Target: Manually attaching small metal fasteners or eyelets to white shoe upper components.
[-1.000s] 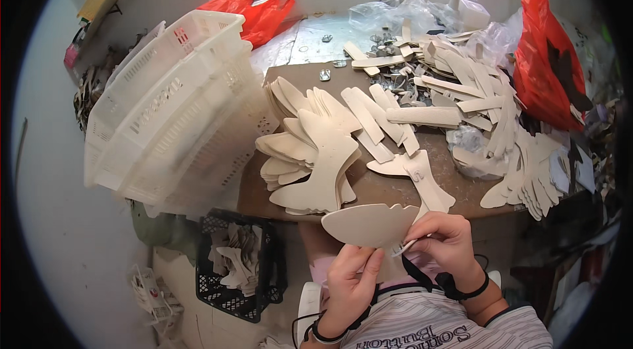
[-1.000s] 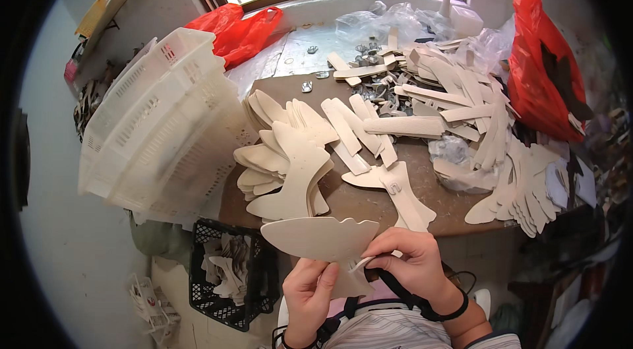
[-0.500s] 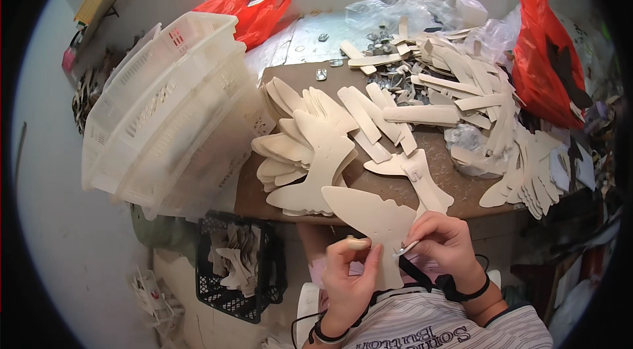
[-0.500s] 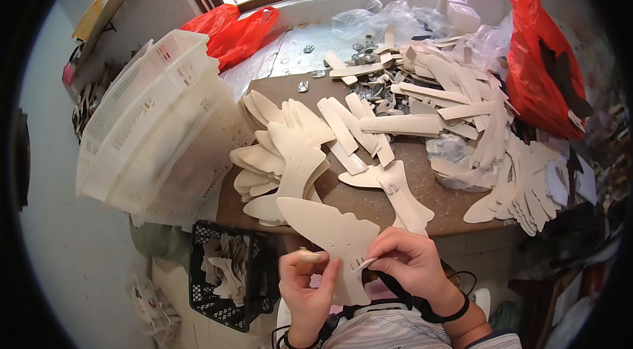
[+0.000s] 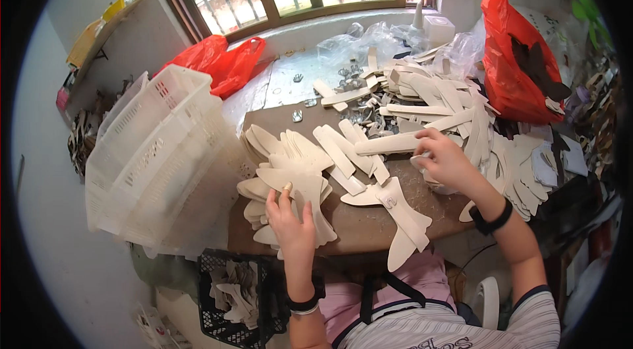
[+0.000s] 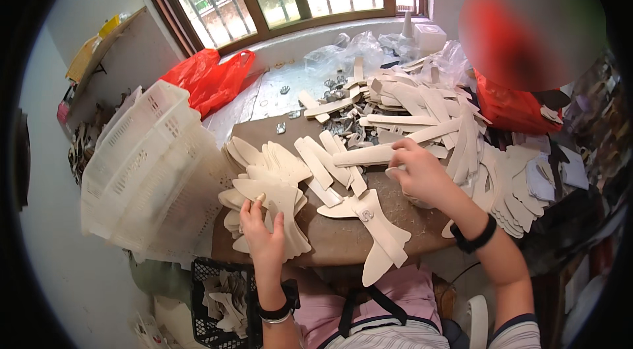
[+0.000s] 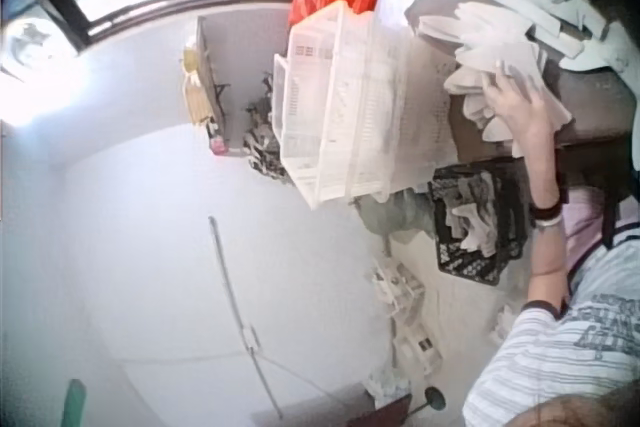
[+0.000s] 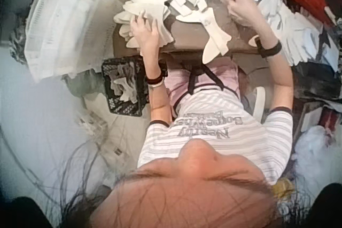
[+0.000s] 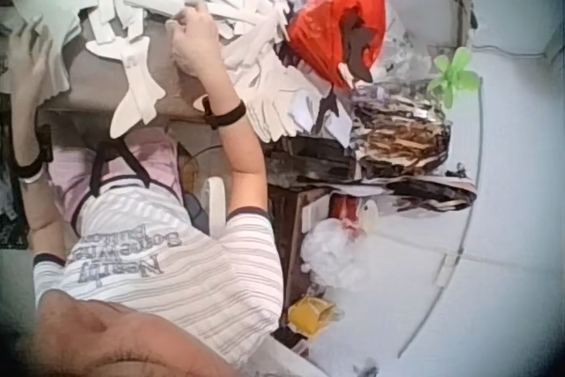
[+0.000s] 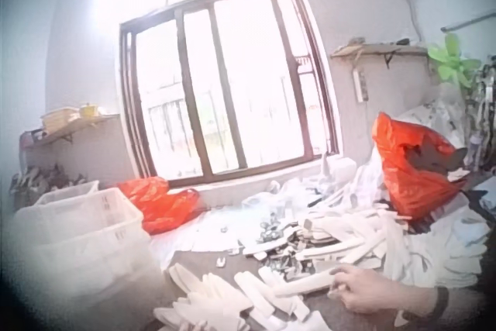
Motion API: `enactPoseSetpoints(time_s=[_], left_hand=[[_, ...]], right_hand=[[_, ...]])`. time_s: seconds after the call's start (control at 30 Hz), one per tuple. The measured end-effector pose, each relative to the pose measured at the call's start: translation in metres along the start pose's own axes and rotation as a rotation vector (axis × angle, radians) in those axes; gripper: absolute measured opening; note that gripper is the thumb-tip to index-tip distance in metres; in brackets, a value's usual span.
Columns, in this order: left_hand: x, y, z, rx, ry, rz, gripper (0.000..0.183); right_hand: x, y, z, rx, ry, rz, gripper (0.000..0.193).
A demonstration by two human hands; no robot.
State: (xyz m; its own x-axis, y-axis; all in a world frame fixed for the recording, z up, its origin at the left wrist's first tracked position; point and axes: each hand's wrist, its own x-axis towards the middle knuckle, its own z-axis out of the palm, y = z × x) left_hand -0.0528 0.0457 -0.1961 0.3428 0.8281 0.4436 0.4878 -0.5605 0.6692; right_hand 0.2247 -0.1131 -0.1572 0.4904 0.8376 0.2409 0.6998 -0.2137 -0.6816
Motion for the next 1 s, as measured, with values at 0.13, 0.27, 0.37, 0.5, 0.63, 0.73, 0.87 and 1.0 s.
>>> enactPoseSetpoints(time_s=[0.13,0.27,0.37,0.5,0.63,0.73,0.87,1.0], left_hand=[[-0.015,0.012,0.011,0.148,-0.046,0.087,0.054],[-0.020,-0.006,0.010,0.192,-0.073,0.061,0.067],[-0.016,-0.011,0.013,0.113,-0.041,0.048,0.072],[-0.017,-0.015,0.027,-0.006,-0.046,0.122,0.071],[-0.020,-0.030,0.017,0.094,0.151,0.145,0.064],[-0.019,-0.035,0.022,0.094,0.146,0.136,0.082],[-0.017,-0.034,0.030,-0.059,0.152,0.140,0.088],[-0.018,-0.046,0.027,-0.104,0.182,0.073,0.085]], right_hand=[[0.040,0.037,0.031,-0.378,-0.126,-0.178,0.008],[0.035,0.039,0.047,-0.561,-0.025,-0.413,0.006],[0.021,0.045,0.053,-0.720,0.036,-0.534,0.006],[0.008,0.051,0.055,-0.969,0.053,-0.636,0.015],[0.015,0.048,0.078,-1.095,0.095,-0.633,0.014],[0.024,0.047,0.069,-1.058,0.153,-0.622,0.011],[0.033,0.037,0.039,-0.454,0.098,-0.488,0.007],[0.020,-0.008,-0.018,0.130,-0.041,-0.127,0.007]])
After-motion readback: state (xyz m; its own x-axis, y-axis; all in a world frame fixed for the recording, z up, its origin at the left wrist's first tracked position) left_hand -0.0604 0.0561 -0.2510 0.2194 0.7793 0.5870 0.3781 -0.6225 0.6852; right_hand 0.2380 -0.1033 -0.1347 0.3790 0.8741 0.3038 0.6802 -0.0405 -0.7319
